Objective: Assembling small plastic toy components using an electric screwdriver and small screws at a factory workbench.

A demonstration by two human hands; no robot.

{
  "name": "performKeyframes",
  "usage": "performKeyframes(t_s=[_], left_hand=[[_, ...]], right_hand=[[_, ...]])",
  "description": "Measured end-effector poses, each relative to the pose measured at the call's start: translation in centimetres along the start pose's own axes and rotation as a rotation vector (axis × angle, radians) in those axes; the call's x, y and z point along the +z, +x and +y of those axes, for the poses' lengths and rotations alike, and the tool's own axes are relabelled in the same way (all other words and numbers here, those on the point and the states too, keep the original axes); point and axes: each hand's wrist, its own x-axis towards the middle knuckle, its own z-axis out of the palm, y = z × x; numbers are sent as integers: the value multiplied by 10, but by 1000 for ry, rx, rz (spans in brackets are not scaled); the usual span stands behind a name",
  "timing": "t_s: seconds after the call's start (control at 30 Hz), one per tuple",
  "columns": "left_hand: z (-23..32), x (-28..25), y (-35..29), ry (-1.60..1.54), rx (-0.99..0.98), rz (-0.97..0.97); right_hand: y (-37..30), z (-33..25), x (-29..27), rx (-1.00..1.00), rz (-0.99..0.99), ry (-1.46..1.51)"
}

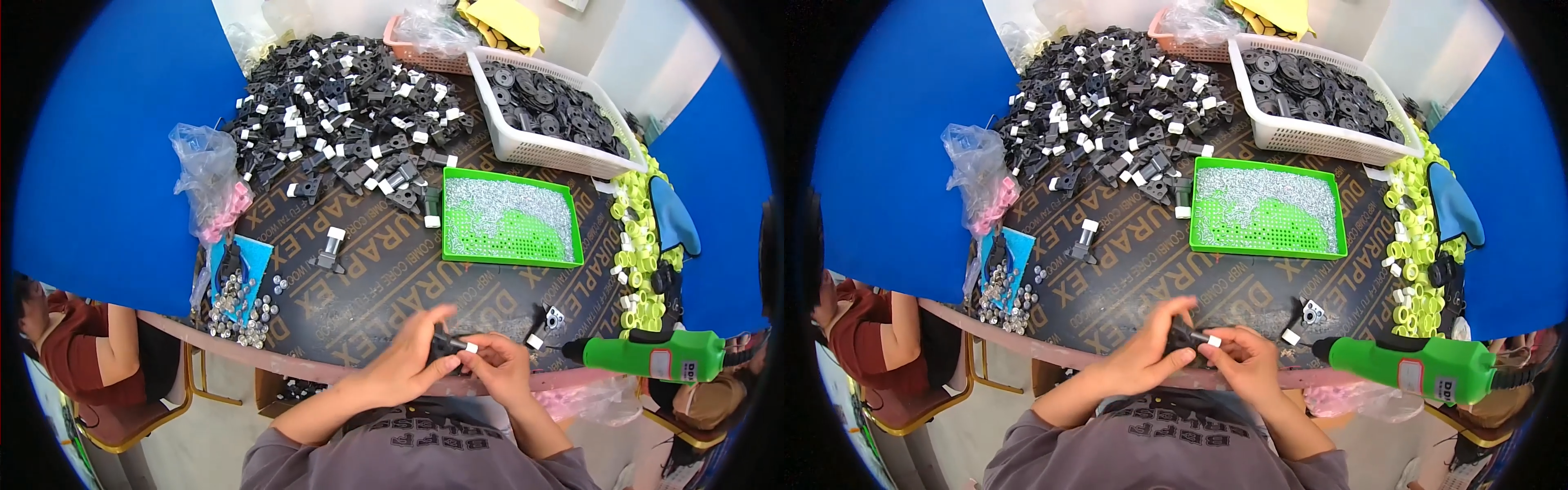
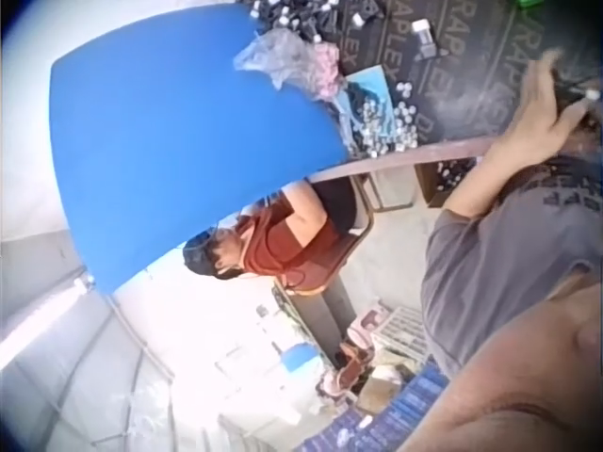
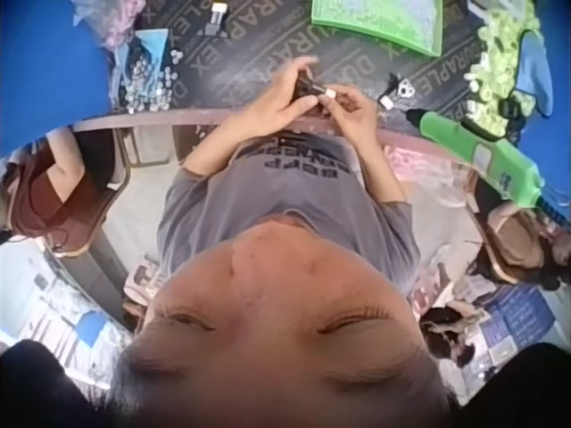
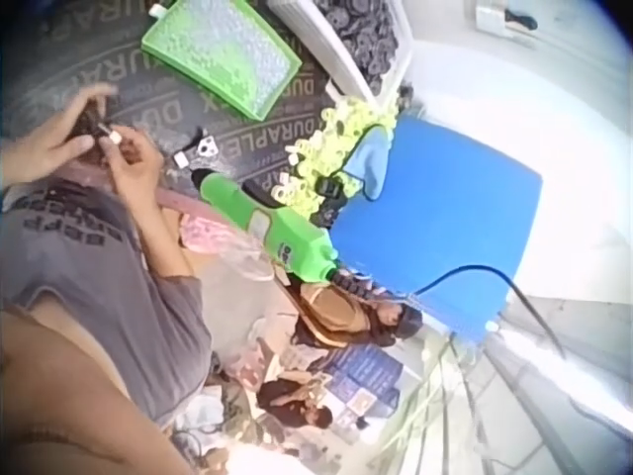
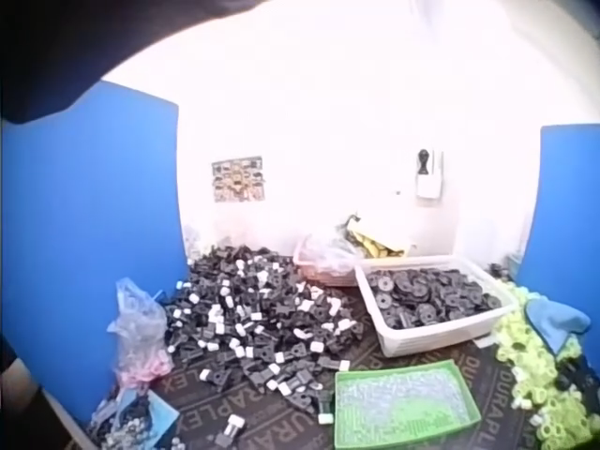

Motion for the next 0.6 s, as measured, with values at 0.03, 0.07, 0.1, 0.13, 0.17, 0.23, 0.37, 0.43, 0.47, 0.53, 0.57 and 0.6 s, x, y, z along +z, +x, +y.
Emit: performKeyframes(t_s=[0.03, 0.07, 0.1, 0.13, 0.17, 0.23, 0.37, 0.43, 0.47, 0.53, 0.57, 0.6], left_hand=[[7, -12, 4, 165, 101, 33], [10, -26, 10, 389, 160, 174], [10, -40, 15, 660, 173, 304], [6, -56, 18, 744, 84, 402], [-3, -67, 17, 814, -28, 553], [-28, -87, 17, 922, -114, 595], [-43, -95, 16, 871, -80, 555], [-30, -91, 14, 786, -55, 453], [-28, -89, 13, 740, -126, 369], [-21, -73, 16, 753, 12, 438], [-18, -73, 17, 739, -50, 342], [-15, -72, 21, 841, 35, 285]], right_hand=[[-2, -1, 1, -1, 75, -71], [-2, 1, 1, -86, 169, -97], [-3, 5, -2, -166, 276, -129], [-4, 14, -8, -195, 383, -177], [-6, 16, -10, -205, 451, -144], [-8, 20, -11, -239, 586, -68], [-15, 13, -9, -197, 668, -362], [-10, 15, -15, -304, 664, -566], [-7, 15, -18, -340, 660, -623], [-6, 17, -28, -411, 651, -752], [-9, 19, -33, -408, 662, -757], [-11, 20, -39, -454, 689, -791]])
